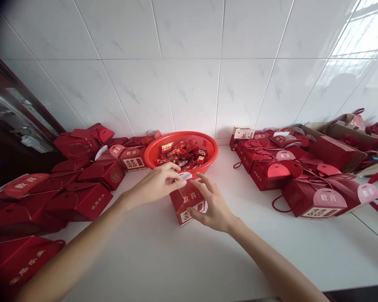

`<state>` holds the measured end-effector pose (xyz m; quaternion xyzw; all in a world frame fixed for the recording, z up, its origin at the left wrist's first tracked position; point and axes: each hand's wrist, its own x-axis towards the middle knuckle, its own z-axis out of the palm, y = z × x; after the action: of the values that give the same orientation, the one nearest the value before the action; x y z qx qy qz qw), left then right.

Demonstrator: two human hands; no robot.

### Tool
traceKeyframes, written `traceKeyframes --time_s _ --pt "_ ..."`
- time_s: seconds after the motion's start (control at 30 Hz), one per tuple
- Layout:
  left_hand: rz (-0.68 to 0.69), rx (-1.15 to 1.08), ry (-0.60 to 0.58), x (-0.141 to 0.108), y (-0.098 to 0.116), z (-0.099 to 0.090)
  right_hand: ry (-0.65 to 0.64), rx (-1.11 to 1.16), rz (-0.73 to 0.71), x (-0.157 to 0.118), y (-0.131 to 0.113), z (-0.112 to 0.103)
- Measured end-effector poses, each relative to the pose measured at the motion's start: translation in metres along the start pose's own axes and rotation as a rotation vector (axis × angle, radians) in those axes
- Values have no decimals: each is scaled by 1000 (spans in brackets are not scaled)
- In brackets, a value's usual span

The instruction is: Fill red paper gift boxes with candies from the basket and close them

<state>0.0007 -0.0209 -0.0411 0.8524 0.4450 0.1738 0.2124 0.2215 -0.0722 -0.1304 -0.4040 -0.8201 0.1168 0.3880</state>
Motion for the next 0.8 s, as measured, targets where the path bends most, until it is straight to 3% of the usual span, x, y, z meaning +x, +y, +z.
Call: traceKeyframes --time_s 0.13,0.23,0.37,0.47,0.57,0.67,0.8 --pt "-44 22 -187 1 -2 -9 -48 -31 15 7 -2 -5" --pt "-58 62 -289 2 -2 -22 38 12 -26 6 -6 -3" --pt "-94 103 -396 2 -7 -38 207 -104 -232 -4 -5 10" --pt "-87 96 -481 1 -13 -44 251 -177 -372 -11 -2 19" --pt "-110 79 -490 -2 -16 -45 196 -78 -405 -10 -4 20" --pt "-145 36 -483 -5 -15 -42 83 50 -291 1 -14 10" --pt "-157 56 -493 -8 -13 -40 -117 -38 -195 28 -33 -8"
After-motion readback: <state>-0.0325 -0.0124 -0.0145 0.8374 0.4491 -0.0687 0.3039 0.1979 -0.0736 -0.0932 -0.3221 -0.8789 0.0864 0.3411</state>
